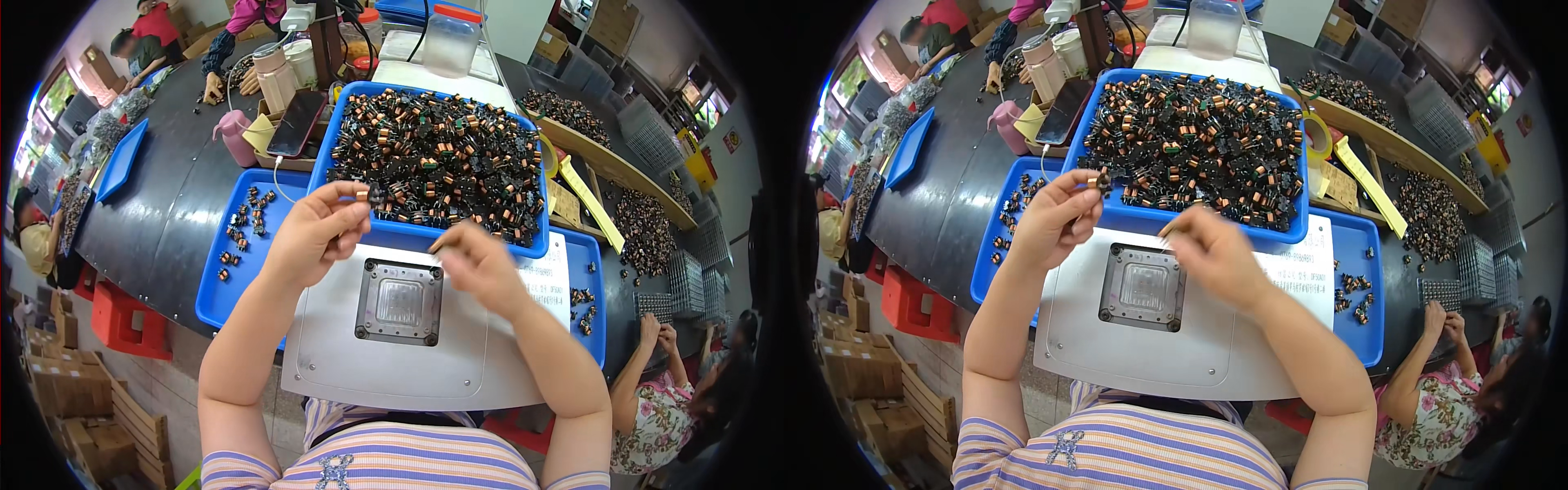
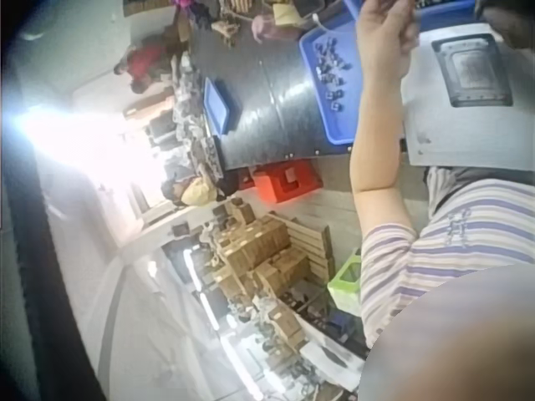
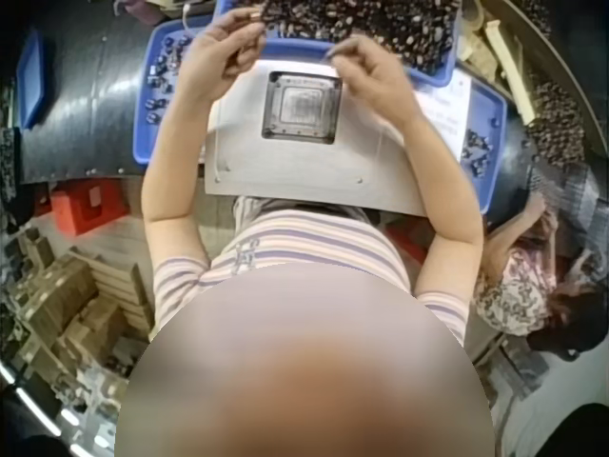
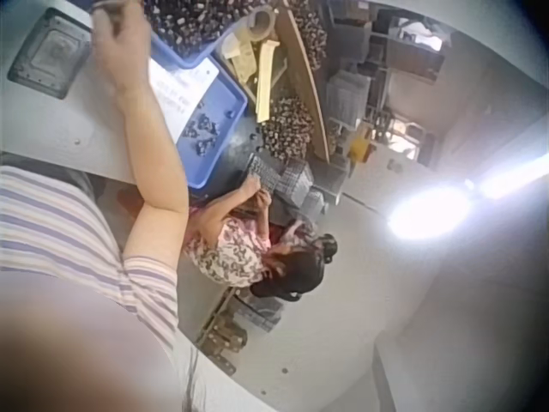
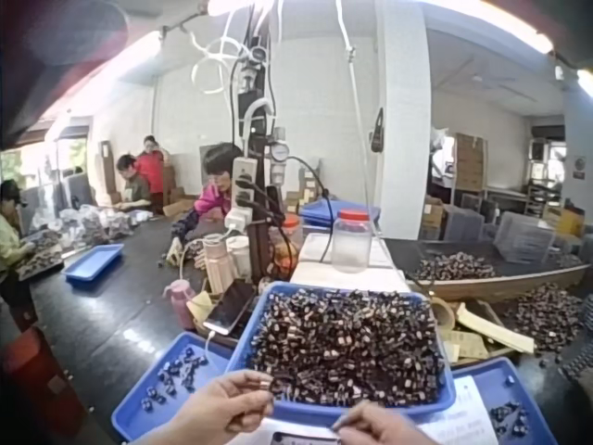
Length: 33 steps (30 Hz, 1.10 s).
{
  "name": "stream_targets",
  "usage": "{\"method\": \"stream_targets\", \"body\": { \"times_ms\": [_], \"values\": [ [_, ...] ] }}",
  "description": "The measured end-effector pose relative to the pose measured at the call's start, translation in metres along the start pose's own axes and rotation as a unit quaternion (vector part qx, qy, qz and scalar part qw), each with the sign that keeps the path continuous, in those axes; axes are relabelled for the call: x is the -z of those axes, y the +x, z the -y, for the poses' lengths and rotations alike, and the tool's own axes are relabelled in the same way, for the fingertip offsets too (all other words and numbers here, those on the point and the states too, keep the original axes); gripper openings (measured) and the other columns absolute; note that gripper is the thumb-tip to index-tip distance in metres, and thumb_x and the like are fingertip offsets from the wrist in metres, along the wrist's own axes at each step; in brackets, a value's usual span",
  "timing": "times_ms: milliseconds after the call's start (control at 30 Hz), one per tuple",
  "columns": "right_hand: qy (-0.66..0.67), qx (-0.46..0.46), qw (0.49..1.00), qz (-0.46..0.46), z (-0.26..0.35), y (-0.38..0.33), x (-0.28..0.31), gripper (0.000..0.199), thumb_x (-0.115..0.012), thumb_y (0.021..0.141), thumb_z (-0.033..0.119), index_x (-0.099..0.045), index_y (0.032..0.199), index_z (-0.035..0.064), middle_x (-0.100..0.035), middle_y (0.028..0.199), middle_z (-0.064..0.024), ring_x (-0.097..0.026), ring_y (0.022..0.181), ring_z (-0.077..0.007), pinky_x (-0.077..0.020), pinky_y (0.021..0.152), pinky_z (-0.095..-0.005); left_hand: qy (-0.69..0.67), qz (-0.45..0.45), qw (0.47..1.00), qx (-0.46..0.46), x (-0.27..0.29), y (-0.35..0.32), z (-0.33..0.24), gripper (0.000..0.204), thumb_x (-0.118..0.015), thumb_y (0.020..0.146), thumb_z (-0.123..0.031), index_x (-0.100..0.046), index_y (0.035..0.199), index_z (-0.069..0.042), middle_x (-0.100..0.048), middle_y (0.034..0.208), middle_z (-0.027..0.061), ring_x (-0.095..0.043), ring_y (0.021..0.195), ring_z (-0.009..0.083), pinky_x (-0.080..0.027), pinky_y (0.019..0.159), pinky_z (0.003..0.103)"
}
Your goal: The person sorts small electronic components by hand, transferring them from a bin into a fixture.
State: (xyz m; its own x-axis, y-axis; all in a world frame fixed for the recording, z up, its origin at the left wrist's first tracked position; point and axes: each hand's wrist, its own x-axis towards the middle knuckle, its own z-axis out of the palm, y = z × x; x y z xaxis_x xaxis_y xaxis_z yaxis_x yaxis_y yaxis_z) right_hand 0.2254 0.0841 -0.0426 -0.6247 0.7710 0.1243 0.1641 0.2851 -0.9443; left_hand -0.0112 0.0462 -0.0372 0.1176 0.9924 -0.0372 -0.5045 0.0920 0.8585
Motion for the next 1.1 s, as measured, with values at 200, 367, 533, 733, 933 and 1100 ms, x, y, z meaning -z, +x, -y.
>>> {"method": "stream_targets", "body": {
  "times_ms": [200,367,533,733,933,1100],
  "values": [
    [0.074,-0.069,0.992,-0.079,0.017,0.036,0.048,0.016,-0.058,0.081,0.006,-0.052,0.095,0.0014,-0.057,0.076,-0.0083,-0.051,0.053,-0.0126,-0.0409,0.048,-0.0246,-0.038,-0.011,0.996,0.074,-0.014,-0.016,0.005,0.022,-0.055,0.087,-0.006,-0.051,0.107,0.000,-0.057,0.089,0.0104,-0.057,0.073,0.0127,-0.046,0.053,0.021],
    [-0.445,0.147,0.873,-0.137,-0.005,0.046,0.049,0.022,-0.065,0.077,0.009,-0.056,0.095,0.0017,-0.059,0.077,-0.0114,-0.057,0.068,-0.0232,-0.0457,0.063,-0.0298,0.188,0.006,0.978,0.094,-0.021,-0.017,0.017,0.018,-0.058,0.086,-0.010,-0.057,0.099,0.002,-0.060,0.078,0.0069,-0.060,0.070,0.0107,-0.050,0.060,0.024],
    [0.000,-0.064,0.990,-0.128,0.019,0.030,0.045,0.013,-0.053,0.088,0.013,-0.053,0.093,0.0013,-0.061,0.079,-0.0112,-0.050,0.052,-0.0093,-0.0376,0.044,-0.0209,0.489,0.045,0.871,0.029,-0.028,-0.022,0.021,0.011,-0.063,0.079,-0.004,-0.068,0.089,-0.003,-0.066,0.075,0.0053,-0.062,0.066,0.0117,-0.050,0.060,0.024],
    [0.272,-0.097,0.951,-0.114,0.025,0.013,0.025,0.014,-0.050,0.089,0.015,-0.052,0.096,0.0025,-0.060,0.083,-0.0097,-0.044,0.049,-0.0050,-0.0308,0.042,-0.0173,0.700,0.193,0.676,-0.126,-0.039,-0.018,0.021,0.011,-0.067,0.070,-0.010,-0.069,0.080,-0.006,-0.065,0.075,0.0084,-0.062,0.069,0.0249,-0.049,0.065,0.033],
    [0.339,-0.156,0.928,-0.002,0.004,0.005,0.025,0.024,-0.049,0.092,0.025,-0.055,0.093,0.0025,-0.050,0.070,-0.0017,-0.036,0.048,-0.0051,-0.0264,0.044,-0.0201,0.728,0.222,0.637,-0.121,-0.045,-0.017,0.023,0.010,-0.065,0.070,-0.011,-0.067,0.078,-0.006,-0.064,0.072,0.0073,-0.062,0.069,0.0239,-0.049,0.063,0.033],
    [0.357,-0.152,0.922,-0.012,0.009,0.004,0.018,0.027,-0.046,0.093,0.022,-0.055,0.108,0.0022,-0.054,0.071,-0.0028,-0.040,0.050,-0.0052,-0.0296,0.045,-0.0181,0.765,0.213,0.588,-0.157,-0.046,-0.031,0.031,0.010,-0.063,0.068,-0.010,-0.065,0.078,-0.006,-0.061,0.070,0.0067,-0.062,0.068,0.0233,-0.049,0.062,0.033]
  ]
}}
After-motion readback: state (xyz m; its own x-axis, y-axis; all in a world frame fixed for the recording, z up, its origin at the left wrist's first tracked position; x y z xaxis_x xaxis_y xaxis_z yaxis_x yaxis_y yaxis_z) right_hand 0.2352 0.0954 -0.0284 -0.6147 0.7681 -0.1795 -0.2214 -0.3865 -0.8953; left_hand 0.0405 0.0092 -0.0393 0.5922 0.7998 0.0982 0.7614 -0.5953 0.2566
